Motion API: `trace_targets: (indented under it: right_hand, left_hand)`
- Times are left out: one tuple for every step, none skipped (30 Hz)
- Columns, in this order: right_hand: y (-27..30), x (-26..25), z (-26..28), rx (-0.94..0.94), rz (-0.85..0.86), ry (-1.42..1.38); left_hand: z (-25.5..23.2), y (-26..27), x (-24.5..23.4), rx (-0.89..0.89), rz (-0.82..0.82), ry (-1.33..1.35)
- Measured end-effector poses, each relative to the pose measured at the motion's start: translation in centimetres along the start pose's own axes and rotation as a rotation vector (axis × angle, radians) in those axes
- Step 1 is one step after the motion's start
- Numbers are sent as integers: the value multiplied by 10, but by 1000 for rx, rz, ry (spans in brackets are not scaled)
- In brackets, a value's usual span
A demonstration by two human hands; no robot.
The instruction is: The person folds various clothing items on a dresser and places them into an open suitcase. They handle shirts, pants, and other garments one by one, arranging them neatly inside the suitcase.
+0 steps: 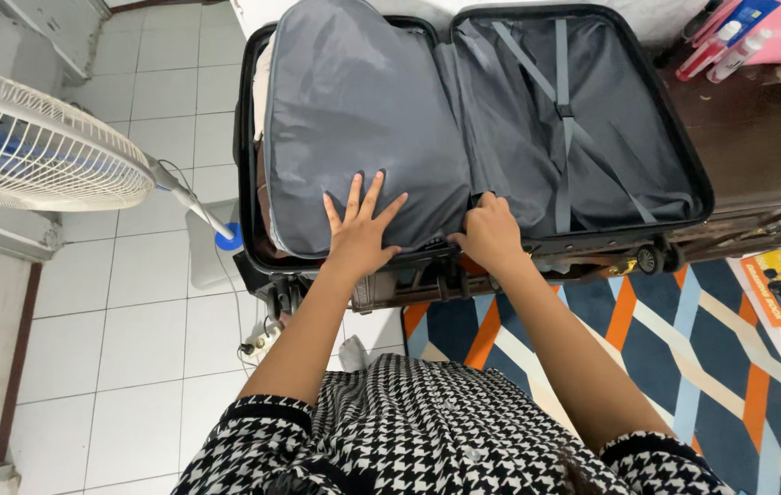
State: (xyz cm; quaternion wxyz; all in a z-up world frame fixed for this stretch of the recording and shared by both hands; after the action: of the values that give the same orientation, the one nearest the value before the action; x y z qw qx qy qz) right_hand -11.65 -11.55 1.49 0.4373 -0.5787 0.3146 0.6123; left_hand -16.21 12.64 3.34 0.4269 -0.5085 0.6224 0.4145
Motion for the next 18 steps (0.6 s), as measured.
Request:
trace_targets:
  right_hand:
    - [-3, 3, 1, 14, 39, 19]
    - [-7, 5, 2, 28, 78, 38]
    - [-10, 8, 2, 42, 117, 58]
    - [-11, 10, 1, 49, 138, 57]
    - [-13, 12, 1, 53, 157, 57]
    - [-15, 15, 0, 57, 176, 57]
    - [-16, 17, 0, 39, 176, 51]
    - [-16, 18, -1, 20, 176, 45]
    - [-17, 19, -3, 1, 175, 40]
    - [-18, 21, -4, 7, 216, 28]
    - [-19, 22, -5, 12, 258, 16]
    - [-21, 22, -6, 18, 299, 5]
    - [-21, 22, -6, -4, 335, 26]
    - [-23, 21, -6, -26, 372, 47]
    - [-27, 19, -6, -48, 403, 70]
    - [-29, 16, -6, -64, 400, 83]
    - [-29, 12, -7, -77, 400, 96]
    - [-29, 9, -5, -90, 400, 109]
  left_hand:
    - [2, 1, 1, -2, -3, 5]
    - [4, 1, 1, -6, -3, 0]
    - [6, 2, 1, -11, -3, -4]
    - [8, 3, 2, -15, -3, -8]
    - [10, 3, 2, -21, -8, -2]
    - [13, 4, 2, -26, -13, 5]
    - [15, 5, 2, -33, -19, 10]
    - [17, 6, 2, -37, -19, 14]
    - [19, 7, 2, -40, -21, 18]
    - [21, 8, 3, -43, -22, 22]
    - [24, 9, 4, -45, -47, 31]
    - [26, 9, 5, -46, -72, 40]
    - [29, 12, 6, -47, -93, 48]
    - [31, 13, 8, -60, -90, 46]
    - [34, 12, 9, -72, -91, 42]
    - [37, 10, 9, -83, -92, 39]
    - [38, 10, 10, -83, -98, 45]
    - [40, 9, 11, -82, -104, 52]
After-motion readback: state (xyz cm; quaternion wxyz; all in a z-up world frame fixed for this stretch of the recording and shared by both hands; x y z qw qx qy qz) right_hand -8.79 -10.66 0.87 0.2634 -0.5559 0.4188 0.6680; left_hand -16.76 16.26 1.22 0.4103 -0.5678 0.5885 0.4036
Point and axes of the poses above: each hand's wrist, its own y-axis away from the middle knuckle, its own x-axis out of the palm, z = x × y, the point moved 1 cm from there along -y, towards the middle knuckle, and after that the axes turned 4 degrees about -x, right-handed, at the moved point
